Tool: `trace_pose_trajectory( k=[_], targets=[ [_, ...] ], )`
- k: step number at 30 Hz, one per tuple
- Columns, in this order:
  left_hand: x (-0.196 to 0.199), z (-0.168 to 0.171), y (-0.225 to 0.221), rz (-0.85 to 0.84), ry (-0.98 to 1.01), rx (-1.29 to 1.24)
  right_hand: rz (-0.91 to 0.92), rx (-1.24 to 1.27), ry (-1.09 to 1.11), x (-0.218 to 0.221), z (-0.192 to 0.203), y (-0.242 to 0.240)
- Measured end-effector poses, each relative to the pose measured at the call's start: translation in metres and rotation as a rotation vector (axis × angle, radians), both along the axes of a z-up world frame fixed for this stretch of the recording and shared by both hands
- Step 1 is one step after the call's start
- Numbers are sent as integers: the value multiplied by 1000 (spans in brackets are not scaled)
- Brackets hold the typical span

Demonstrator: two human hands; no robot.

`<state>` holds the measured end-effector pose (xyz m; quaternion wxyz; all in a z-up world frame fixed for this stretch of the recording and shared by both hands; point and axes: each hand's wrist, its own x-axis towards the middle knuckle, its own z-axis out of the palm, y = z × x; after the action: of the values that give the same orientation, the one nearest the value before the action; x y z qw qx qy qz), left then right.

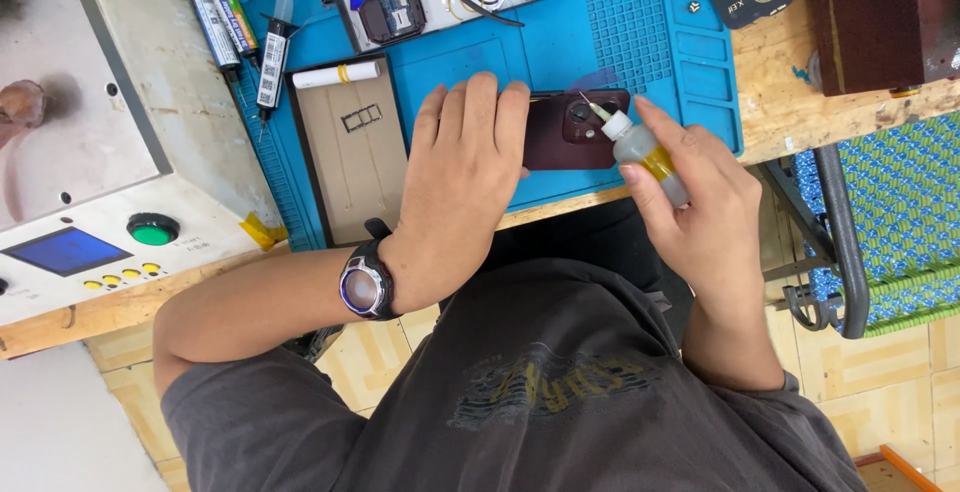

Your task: Applying adhesive to a smartphone frame and handling the device during a repair process

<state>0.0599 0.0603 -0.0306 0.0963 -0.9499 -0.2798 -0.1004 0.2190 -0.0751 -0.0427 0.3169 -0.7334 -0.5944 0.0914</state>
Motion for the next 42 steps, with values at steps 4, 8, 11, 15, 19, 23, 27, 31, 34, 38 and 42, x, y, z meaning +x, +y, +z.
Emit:
trace_pose_trajectory(
  k=[4,8,11,15,19,23,27,31,34,38,42],
  targets=[
    [0,1,0,-1,4,-5,2,-4,4,-1,1,1],
    [1,-1,-1,4,-55,48,-11,63,34,2,-2,-4],
    [1,-1,-3,6,-52,27,-129,114,3,8,-3,-10],
    [1,0,-4,34,-81,96,-311,385,103,17,-13,-12],
    [1,2,-5,28,-65,97,-441,440,15,28,-28,-18],
    [0,1,-6,14,-79,58,-453,492,102,37,-51,-21],
    [0,2,-8,17,-73,56,-538,644,-38,33,-55,-20],
    [0,3,-9,20,-111,52,-362,996,-169,4,-18,7],
    [1,3,-9,23,-124,57,-97,661,119,1,-16,20],
    [1,4,-13,47,-138,82,30,311,444,-1,-5,41],
    [0,5,-12,48,-131,85,79,266,599,-2,-6,55]
  ],
)
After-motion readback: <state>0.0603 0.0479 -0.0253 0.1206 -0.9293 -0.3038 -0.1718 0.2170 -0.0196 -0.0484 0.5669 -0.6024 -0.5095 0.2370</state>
